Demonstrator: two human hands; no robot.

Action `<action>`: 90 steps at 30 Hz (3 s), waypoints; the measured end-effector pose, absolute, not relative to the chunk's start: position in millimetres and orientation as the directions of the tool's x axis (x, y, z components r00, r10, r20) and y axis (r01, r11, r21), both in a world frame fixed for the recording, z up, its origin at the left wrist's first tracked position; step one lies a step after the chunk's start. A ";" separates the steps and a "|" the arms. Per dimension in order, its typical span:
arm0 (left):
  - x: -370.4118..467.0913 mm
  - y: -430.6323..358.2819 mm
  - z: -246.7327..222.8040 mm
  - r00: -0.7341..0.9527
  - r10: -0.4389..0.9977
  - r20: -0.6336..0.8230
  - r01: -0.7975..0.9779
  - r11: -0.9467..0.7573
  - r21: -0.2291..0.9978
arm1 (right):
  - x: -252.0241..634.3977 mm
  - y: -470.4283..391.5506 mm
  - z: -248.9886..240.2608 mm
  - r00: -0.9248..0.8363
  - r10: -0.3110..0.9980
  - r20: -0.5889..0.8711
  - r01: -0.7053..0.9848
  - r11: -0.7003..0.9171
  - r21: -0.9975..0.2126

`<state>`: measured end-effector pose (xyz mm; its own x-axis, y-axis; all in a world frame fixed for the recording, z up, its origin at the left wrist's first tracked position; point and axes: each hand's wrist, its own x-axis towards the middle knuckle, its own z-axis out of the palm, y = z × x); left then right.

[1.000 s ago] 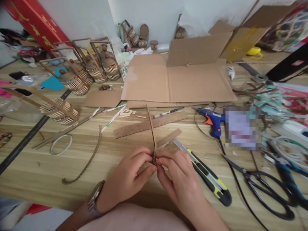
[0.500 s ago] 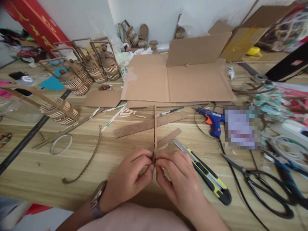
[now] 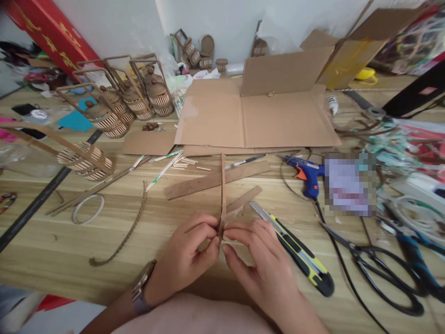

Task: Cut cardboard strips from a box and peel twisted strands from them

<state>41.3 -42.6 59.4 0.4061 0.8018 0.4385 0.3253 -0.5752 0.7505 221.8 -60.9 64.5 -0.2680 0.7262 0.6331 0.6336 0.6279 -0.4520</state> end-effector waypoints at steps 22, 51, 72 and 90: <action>43.7 -44.7 61.4 0.395 0.794 0.462 0.300 -0.586 0.753 | 215.8 -62.9 63.1 -0.162 0.805 0.571 0.625 0.532 -0.572; 44.6 -42.6 58.9 0.442 0.881 0.172 0.421 -0.373 0.827 | 219.0 -66.5 62.5 -0.236 0.757 0.610 0.688 0.573 -0.445; 43.4 -44.4 58.1 0.532 0.784 0.321 0.293 -0.526 0.799 | 231.2 -72.3 57.4 -0.098 0.931 0.351 0.515 0.350 -0.783; 48.3 -46.6 60.5 0.638 0.708 0.304 0.266 -0.573 0.775 | 247.9 -84.3 73.5 -0.323 0.793 0.516 0.698 0.568 -0.436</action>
<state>48.3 -46.6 60.5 0.6376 0.7080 0.3037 0.2664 -0.5726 0.7754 247.9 -84.3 73.5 -0.3234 0.7933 0.5159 0.6980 0.5681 -0.4360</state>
